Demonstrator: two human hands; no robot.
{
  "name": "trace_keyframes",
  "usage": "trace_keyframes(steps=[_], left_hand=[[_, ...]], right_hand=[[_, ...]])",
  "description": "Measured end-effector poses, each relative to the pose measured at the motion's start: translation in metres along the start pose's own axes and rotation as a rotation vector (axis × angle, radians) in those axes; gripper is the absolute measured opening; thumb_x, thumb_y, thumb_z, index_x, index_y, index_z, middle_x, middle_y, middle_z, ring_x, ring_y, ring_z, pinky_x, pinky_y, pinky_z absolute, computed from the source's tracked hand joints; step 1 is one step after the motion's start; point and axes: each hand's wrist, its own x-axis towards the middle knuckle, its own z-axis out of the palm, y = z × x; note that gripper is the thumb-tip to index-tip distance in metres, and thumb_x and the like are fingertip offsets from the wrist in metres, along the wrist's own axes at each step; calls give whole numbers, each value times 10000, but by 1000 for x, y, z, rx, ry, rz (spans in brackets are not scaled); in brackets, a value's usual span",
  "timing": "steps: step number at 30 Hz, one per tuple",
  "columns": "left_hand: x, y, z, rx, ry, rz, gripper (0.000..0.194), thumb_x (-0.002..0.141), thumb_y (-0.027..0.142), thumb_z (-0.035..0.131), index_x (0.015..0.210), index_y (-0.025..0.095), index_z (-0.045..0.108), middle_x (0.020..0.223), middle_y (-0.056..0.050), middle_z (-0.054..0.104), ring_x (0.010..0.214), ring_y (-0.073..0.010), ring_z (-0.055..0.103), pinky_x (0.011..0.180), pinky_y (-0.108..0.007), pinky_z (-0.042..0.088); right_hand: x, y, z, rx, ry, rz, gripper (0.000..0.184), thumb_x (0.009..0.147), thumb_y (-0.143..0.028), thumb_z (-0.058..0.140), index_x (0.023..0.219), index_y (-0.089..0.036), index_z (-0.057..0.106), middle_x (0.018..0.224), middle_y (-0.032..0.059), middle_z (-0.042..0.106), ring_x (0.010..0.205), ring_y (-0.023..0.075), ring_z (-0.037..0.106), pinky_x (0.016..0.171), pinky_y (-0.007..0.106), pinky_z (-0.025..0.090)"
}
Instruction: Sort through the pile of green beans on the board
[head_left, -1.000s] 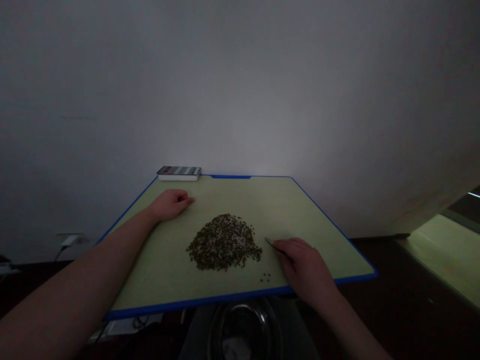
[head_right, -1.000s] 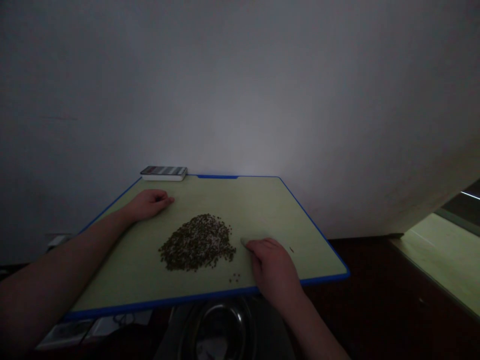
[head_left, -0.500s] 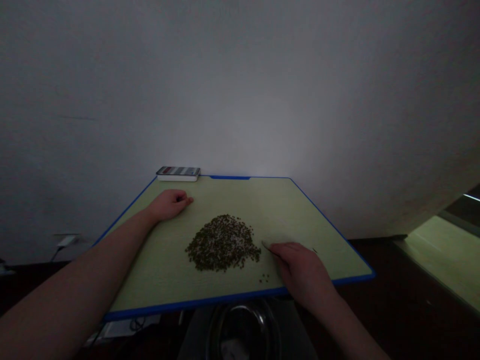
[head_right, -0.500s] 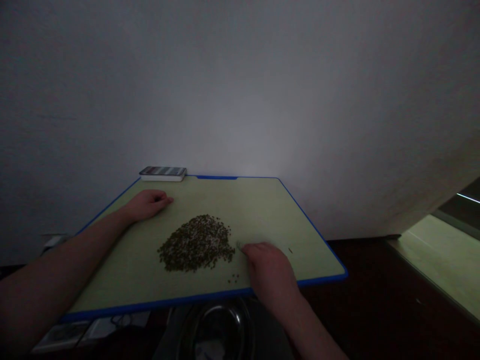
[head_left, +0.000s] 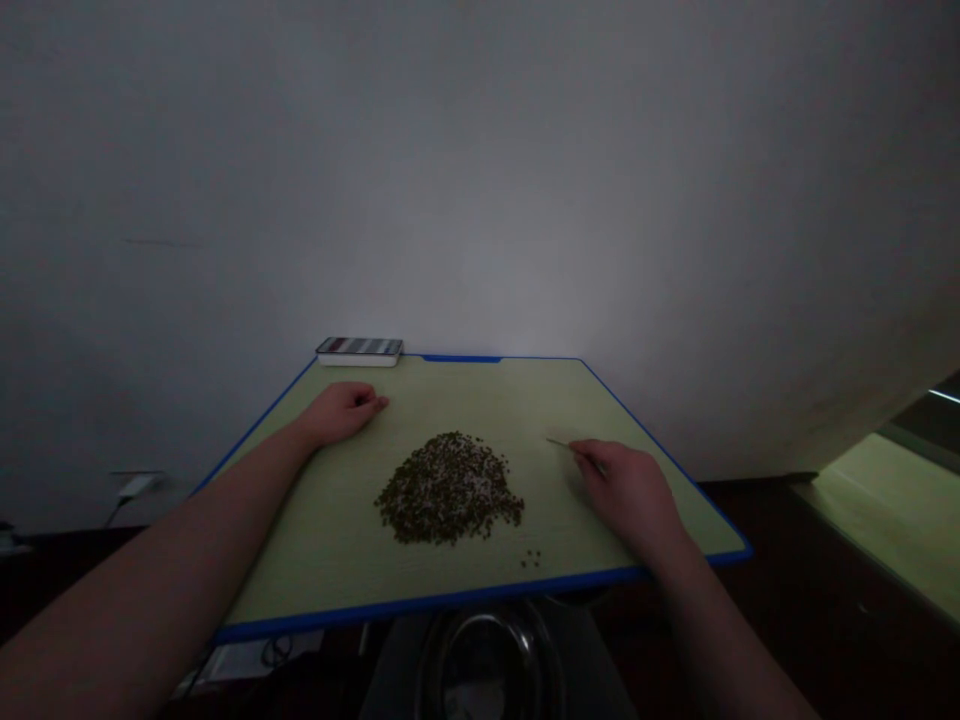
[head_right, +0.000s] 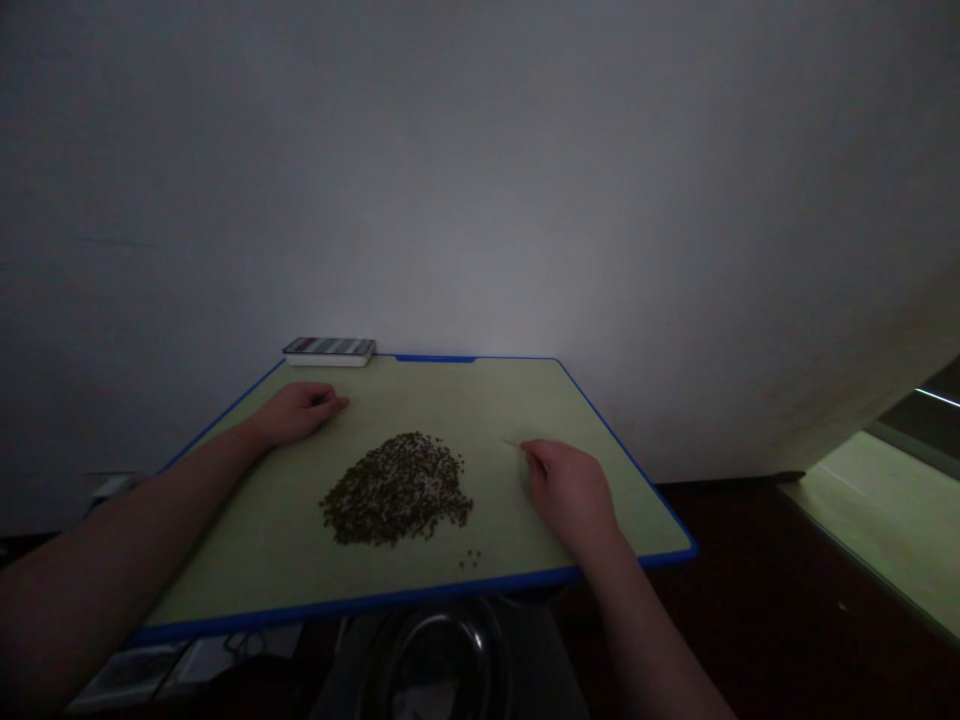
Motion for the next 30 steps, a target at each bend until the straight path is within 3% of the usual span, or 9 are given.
trace_keyframes(steps=[9, 18, 24, 30], left_hand=[[0, 0, 0, -3, -9, -7, 402, 745, 527, 414, 528, 189, 406, 485, 32, 361, 499, -116, 371, 487, -252, 257], [-1, 2, -1, -14, -4, -7, 375, 734, 499, 429, 525, 187, 430, 487, 26, 394, 498, -116, 377, 479, -247, 257], [0, 1, 0, -17, -3, -8, 380, 731, 505, 429, 520, 190, 422, 476, 27, 380, 497, -117, 373, 479, -247, 250], [0, 0, 0, 7, 3, -3, 389, 739, 515, 421, 524, 191, 403, 481, 28, 372, 495, -115, 363, 484, -250, 246]], right_hand=[[-46, -15, -10, 263, -186, -150, 244, 843, -201, 447, 923, -216, 677, 870, 30, 699, 810, 164, 640, 731, 294, 498], [-40, -19, -4, 256, -141, -172, 254, 826, -163, 450, 926, -209, 679, 867, 38, 699, 807, 166, 640, 743, 304, 505], [-58, -16, -9, 253, -120, -211, 256, 830, -145, 441, 933, -201, 669, 880, 49, 694, 811, 164, 635, 748, 303, 513], [-72, -28, -8, 282, -109, -349, 323, 786, -70, 445, 994, -192, 660, 963, 58, 692, 874, 172, 623, 809, 324, 506]])
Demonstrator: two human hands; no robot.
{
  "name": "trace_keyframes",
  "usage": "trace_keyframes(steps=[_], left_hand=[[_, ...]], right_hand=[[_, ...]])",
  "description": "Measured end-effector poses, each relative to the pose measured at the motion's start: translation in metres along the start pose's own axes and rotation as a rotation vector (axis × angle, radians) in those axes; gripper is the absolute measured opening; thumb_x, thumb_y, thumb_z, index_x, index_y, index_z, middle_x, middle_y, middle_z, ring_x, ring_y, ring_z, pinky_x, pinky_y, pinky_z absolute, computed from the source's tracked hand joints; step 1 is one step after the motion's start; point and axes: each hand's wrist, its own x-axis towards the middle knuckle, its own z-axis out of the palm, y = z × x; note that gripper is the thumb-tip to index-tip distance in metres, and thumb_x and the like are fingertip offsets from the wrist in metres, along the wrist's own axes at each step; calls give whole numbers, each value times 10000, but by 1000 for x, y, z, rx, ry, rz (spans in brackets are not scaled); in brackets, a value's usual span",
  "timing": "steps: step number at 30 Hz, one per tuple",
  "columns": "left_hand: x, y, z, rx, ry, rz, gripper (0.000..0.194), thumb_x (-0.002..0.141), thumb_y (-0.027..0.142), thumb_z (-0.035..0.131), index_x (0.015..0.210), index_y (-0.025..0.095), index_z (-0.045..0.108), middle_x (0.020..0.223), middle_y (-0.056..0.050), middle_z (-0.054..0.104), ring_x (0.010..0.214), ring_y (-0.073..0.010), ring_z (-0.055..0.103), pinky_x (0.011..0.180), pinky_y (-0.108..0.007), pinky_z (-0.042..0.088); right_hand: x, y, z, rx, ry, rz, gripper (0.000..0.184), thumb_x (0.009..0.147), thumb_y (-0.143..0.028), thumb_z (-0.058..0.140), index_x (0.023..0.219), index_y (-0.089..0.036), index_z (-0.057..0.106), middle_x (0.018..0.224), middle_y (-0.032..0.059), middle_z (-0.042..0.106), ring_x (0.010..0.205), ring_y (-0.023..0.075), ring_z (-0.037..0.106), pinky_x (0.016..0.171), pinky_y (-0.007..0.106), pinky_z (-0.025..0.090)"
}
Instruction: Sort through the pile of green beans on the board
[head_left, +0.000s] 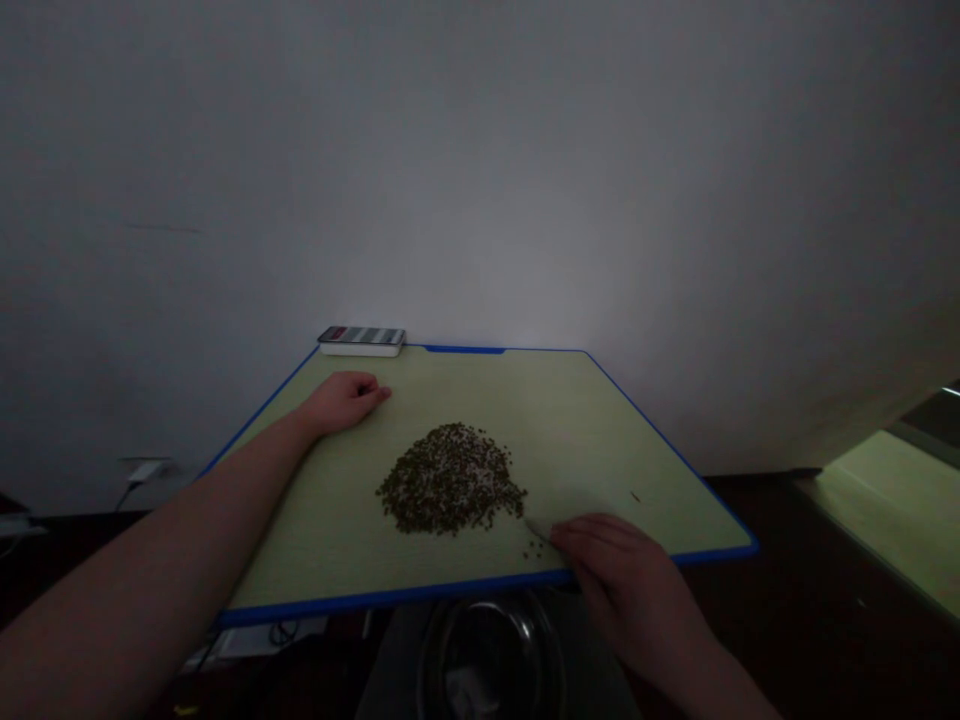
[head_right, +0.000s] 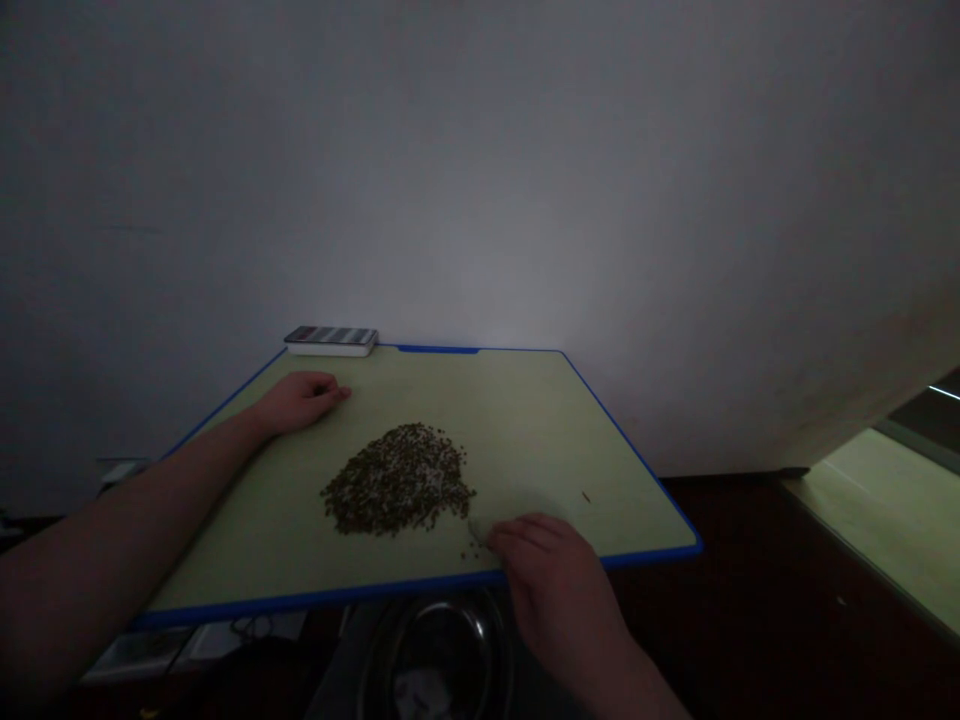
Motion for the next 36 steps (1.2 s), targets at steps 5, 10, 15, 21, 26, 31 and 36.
trace_keyframes(steps=[5, 10, 15, 21, 26, 31, 36], left_hand=[[-1, 1, -1, 0, -14, 2, 396, 739, 525, 413, 527, 191, 411, 485, 28, 376, 499, -118, 371, 486, -252, 251], [-1, 1, -1, -9, -6, 1, 386, 736, 514, 416, 523, 191, 416, 480, 27, 374, 506, -121, 372, 485, -249, 252], [-1, 0, 0, -25, -5, 16, 388, 733, 504, 429, 512, 189, 390, 485, 30, 351, 501, -113, 359, 485, -244, 250], [0, 0, 1, -9, -12, -3, 379, 731, 501, 427, 514, 192, 392, 476, 29, 353, 497, -119, 363, 481, -249, 246], [-1, 2, -1, -2, -8, 8, 376, 733, 495, 424, 511, 192, 400, 478, 26, 367, 507, -121, 373, 489, -251, 252], [-1, 3, -1, 2, -14, -8, 387, 741, 507, 424, 521, 190, 400, 483, 31, 365, 505, -118, 371, 490, -248, 257], [-1, 3, -1, -8, -28, -18, 400, 748, 520, 420, 526, 188, 402, 484, 36, 356, 494, -112, 363, 487, -245, 255]], right_hand=[[9, 3, 5, -46, 24, 21, 336, 768, -66, 449, 983, -196, 672, 966, 57, 695, 889, 181, 622, 836, 348, 498], [9, 15, 4, -88, 52, 83, 328, 783, -81, 453, 997, -204, 669, 960, 54, 692, 871, 176, 621, 807, 337, 508], [2, 16, 4, -111, 53, 95, 338, 782, -70, 462, 1014, -209, 664, 984, 49, 688, 900, 183, 616, 838, 351, 495], [6, 6, 8, -76, 22, 50, 350, 765, -58, 461, 1013, -195, 666, 992, 48, 688, 896, 180, 614, 847, 343, 488], [20, 10, 9, -112, 6, 98, 317, 780, -78, 458, 984, -186, 676, 975, 52, 692, 887, 192, 610, 837, 350, 489], [20, 8, 7, -178, -41, 131, 292, 793, -91, 461, 970, -179, 676, 961, 61, 693, 881, 201, 608, 828, 350, 483], [27, 1, 8, -187, -103, 121, 316, 785, -72, 456, 984, -190, 671, 964, 51, 691, 890, 185, 604, 828, 312, 471]])
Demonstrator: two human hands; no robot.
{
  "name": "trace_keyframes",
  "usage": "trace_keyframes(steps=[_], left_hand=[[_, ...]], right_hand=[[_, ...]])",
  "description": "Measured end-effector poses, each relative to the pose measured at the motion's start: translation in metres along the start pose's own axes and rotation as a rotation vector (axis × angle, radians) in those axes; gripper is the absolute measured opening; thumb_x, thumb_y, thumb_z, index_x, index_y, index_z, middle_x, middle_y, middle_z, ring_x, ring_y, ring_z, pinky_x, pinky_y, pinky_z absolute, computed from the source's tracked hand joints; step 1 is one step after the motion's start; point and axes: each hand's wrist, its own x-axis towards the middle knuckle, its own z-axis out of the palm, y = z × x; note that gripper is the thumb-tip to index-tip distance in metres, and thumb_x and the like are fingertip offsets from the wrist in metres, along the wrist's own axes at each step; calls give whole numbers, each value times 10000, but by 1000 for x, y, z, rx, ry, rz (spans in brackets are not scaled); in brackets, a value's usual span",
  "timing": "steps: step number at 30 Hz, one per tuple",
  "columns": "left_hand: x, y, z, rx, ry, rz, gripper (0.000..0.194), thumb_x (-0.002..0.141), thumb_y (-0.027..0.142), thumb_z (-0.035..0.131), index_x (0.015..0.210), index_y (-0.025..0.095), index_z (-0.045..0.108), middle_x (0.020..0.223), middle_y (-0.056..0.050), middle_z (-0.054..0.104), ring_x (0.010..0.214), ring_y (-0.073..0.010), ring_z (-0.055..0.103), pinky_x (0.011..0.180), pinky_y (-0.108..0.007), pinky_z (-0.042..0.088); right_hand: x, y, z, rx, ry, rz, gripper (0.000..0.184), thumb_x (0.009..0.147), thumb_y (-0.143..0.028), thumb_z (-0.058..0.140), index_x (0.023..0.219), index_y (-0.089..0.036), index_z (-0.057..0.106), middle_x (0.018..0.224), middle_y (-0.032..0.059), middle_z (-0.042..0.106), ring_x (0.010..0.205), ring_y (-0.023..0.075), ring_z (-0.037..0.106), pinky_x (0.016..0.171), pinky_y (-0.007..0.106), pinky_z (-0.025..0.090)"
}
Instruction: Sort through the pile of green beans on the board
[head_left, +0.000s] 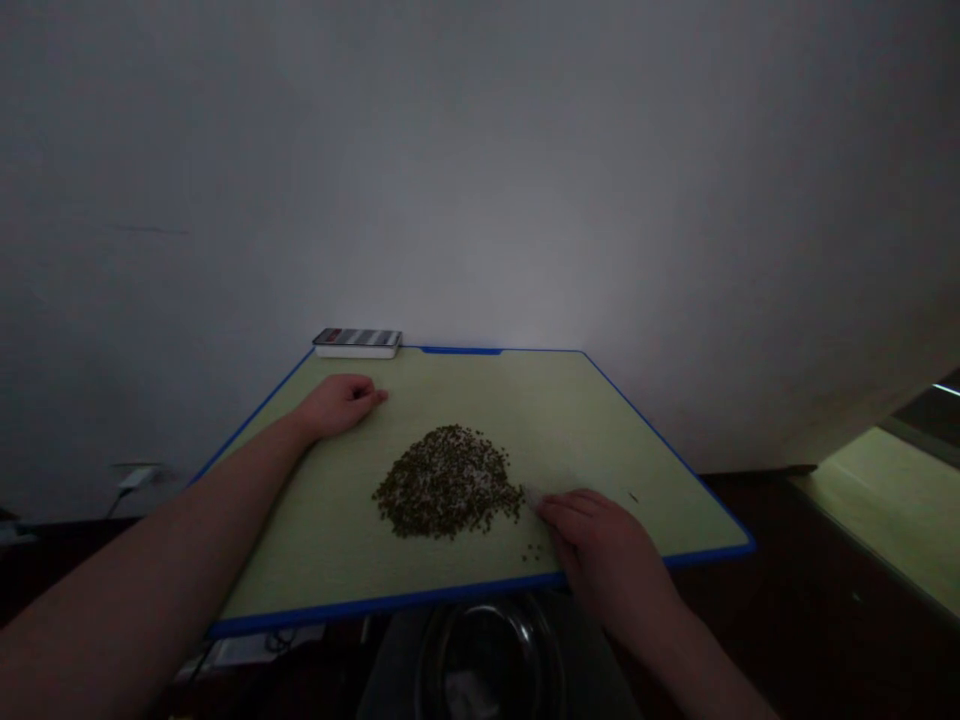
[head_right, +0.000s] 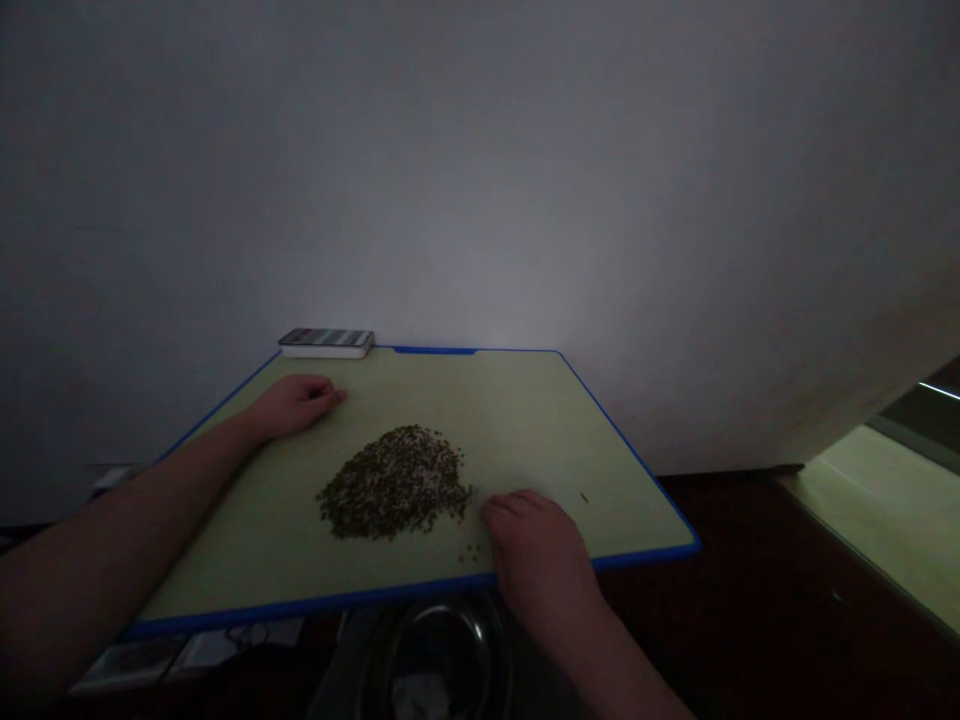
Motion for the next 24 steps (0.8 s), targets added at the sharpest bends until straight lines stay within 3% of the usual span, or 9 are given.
trace_keyframes(steps=[8, 17, 24], left_hand=[[1, -3, 1, -6, 8, 26, 389, 743, 508, 426, 527, 185, 415, 481, 35, 361, 497, -110, 364, 480, -240, 248], [1, -3, 1, 12, 13, 31, 399, 745, 516, 424, 524, 184, 412, 479, 36, 361, 492, -107, 364, 482, -244, 246], [2, -3, 1, 12, 3, 28, 390, 736, 512, 422, 526, 184, 443, 476, 31, 376, 495, -111, 375, 487, -249, 247]], right_hand=[[41, 32, -3, -146, -51, 211, 292, 786, -134, 468, 964, -222, 683, 934, 67, 693, 862, 222, 624, 765, 337, 470], [22, 24, -8, 224, -30, -16, 271, 802, -138, 476, 960, -222, 680, 909, 21, 697, 860, 154, 622, 787, 272, 467], [7, 28, -13, 307, -51, -67, 294, 793, -94, 473, 981, -214, 665, 932, 37, 681, 873, 151, 609, 790, 287, 474]])
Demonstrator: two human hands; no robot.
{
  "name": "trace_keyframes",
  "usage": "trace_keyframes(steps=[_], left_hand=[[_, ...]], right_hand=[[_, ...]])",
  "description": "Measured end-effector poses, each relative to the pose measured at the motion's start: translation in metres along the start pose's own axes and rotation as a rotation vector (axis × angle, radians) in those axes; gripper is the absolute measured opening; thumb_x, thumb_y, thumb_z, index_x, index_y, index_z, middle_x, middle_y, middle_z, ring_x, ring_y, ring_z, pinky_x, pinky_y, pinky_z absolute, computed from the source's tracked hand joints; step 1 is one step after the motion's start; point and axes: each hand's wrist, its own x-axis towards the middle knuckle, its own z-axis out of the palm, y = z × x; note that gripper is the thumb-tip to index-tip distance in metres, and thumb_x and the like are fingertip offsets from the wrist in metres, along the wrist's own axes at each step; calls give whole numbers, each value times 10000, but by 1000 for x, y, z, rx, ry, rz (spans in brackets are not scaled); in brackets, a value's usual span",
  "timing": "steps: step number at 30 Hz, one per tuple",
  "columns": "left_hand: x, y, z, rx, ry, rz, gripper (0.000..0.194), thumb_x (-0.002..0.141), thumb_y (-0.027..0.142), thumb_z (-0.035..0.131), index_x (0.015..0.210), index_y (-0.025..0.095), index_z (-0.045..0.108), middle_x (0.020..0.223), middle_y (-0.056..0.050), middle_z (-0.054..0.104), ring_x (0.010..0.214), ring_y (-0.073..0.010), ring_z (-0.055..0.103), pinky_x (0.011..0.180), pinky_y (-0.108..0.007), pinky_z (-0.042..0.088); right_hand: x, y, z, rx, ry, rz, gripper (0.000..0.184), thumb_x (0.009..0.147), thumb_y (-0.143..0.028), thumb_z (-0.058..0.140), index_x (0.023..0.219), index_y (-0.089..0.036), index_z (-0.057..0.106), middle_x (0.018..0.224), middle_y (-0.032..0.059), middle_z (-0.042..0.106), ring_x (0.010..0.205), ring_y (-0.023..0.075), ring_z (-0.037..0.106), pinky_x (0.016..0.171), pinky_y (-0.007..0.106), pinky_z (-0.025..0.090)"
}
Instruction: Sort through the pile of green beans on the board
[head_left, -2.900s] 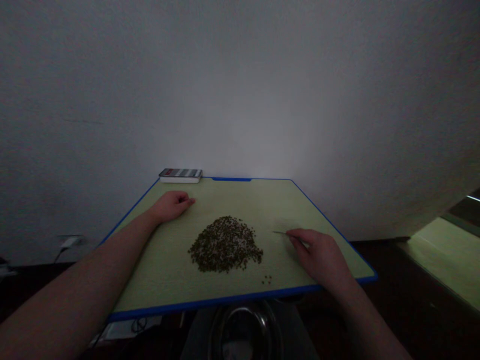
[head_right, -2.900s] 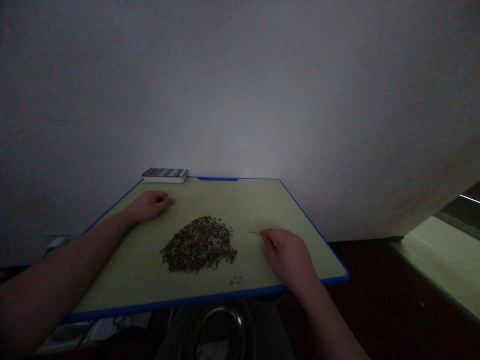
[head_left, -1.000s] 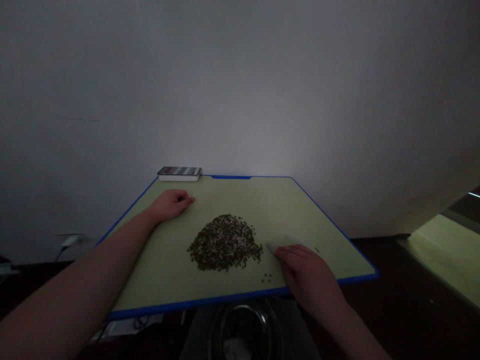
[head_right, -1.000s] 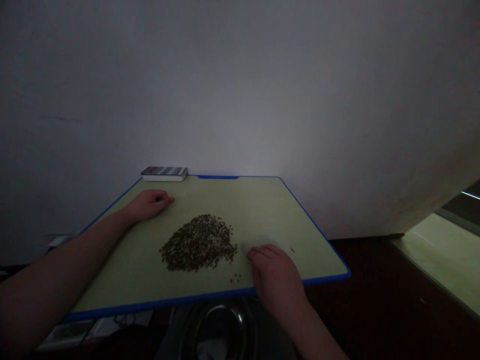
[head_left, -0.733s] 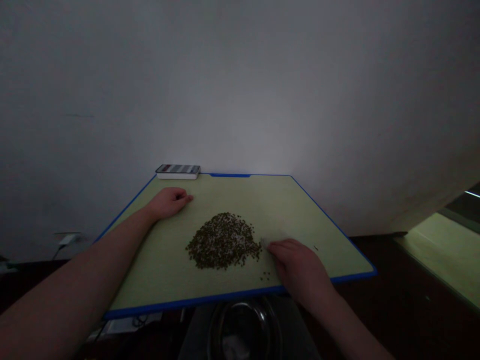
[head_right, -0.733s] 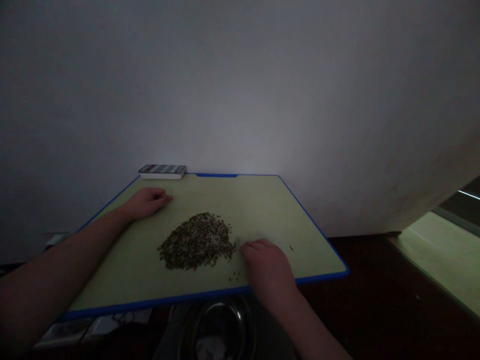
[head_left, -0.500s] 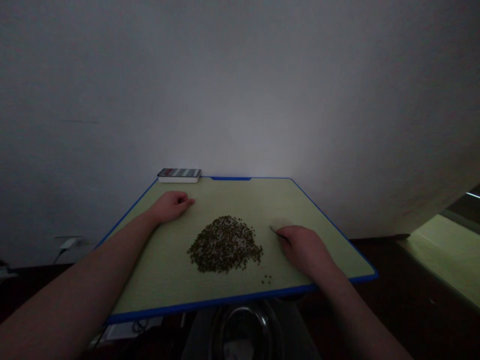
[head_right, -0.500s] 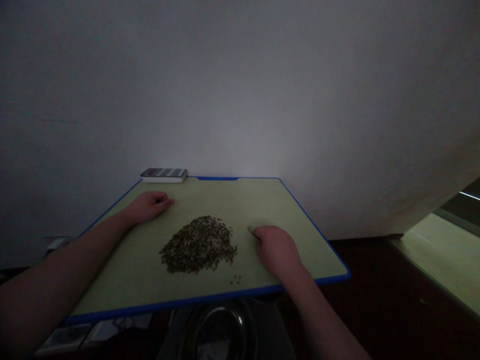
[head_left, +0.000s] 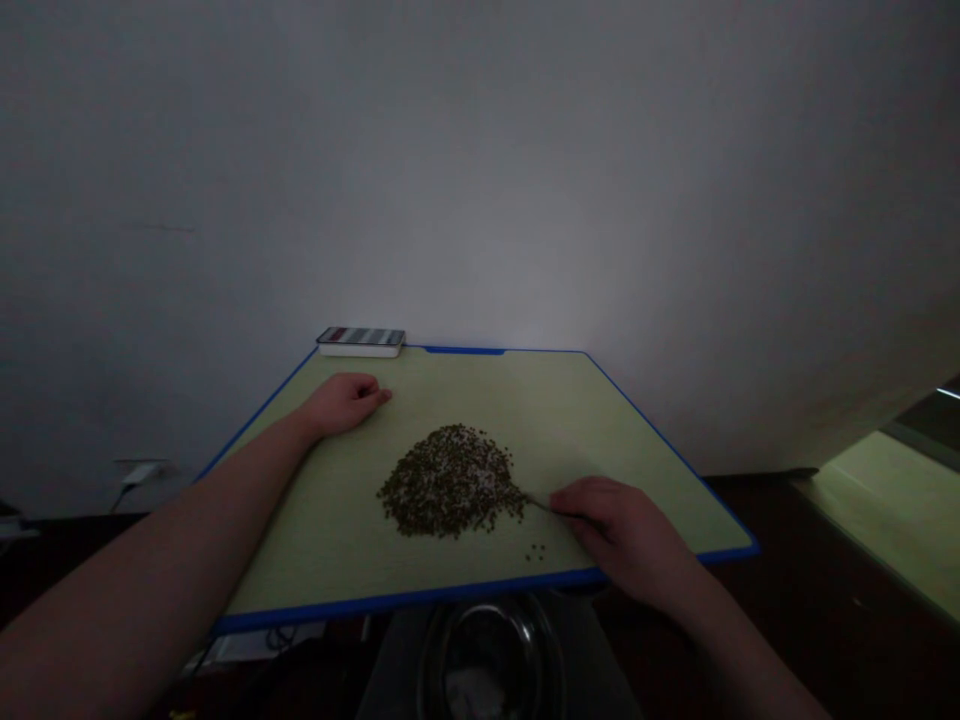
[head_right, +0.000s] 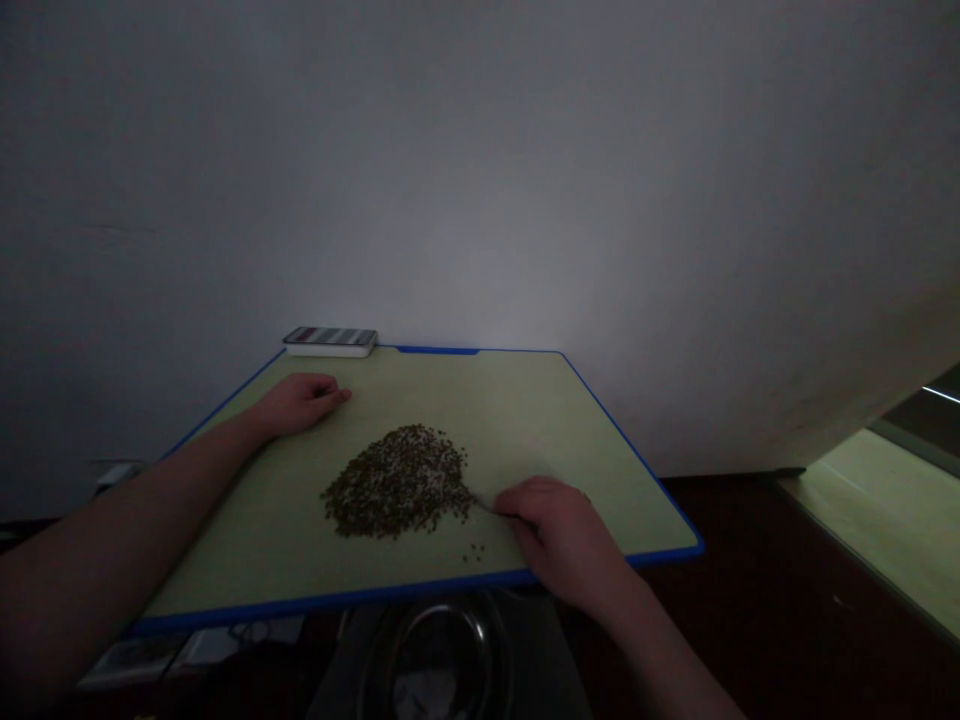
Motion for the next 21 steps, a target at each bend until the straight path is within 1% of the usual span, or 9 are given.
trace_keyframes(steps=[5, 9, 12, 14, 16, 21], left_hand=[[0, 0, 0, 17, 9, -17, 378, 726, 503, 426, 523, 185, 448, 477, 28, 375, 498, -115, 371, 488, -251, 245], [0, 2, 0, 4, 6, -30, 376, 724, 502, 428, 522, 185, 432, 482, 28, 374, 493, -111, 365, 480, -246, 243], [0, 1, -1, 3, 2, -27, 378, 725, 506, 431, 524, 186, 431, 483, 30, 378, 496, -111, 372, 483, -245, 249], [0, 1, -1, 5, 4, -17, 379, 727, 505, 432, 523, 186, 429, 483, 30, 376, 499, -112, 375, 486, -245, 252], [-1, 1, -1, 2, 4, -11, 380, 731, 505, 428, 522, 187, 425, 483, 30, 373, 499, -112, 374, 485, -245, 251], [-1, 2, -2, 0, 9, -23, 388, 731, 511, 423, 517, 188, 422, 477, 29, 371, 496, -114, 369, 484, -247, 253]], right_hand=[[-18, -4, -5, 43, -36, -65, 300, 810, -89, 462, 1005, -217, 652, 947, 33, 677, 904, 146, 600, 805, 291, 477], [-24, -5, -4, 38, 10, -64, 301, 816, -93, 455, 1002, -219, 654, 943, 37, 685, 895, 151, 612, 792, 299, 493], [-21, -2, -1, 4, 85, -17, 262, 827, -121, 455, 963, -198, 665, 911, 50, 696, 848, 154, 628, 762, 299, 507], [-17, 1, 2, -18, 113, 7, 253, 826, -131, 460, 952, -196, 669, 906, 54, 699, 840, 158, 631, 762, 304, 509], [-12, 2, 4, -19, 123, 9, 258, 824, -138, 460, 957, -202, 671, 905, 55, 700, 839, 160, 633, 762, 310, 512], [-4, 2, 7, 30, 112, -41, 276, 832, -142, 447, 968, -211, 676, 913, 51, 697, 860, 157, 627, 777, 308, 510]])
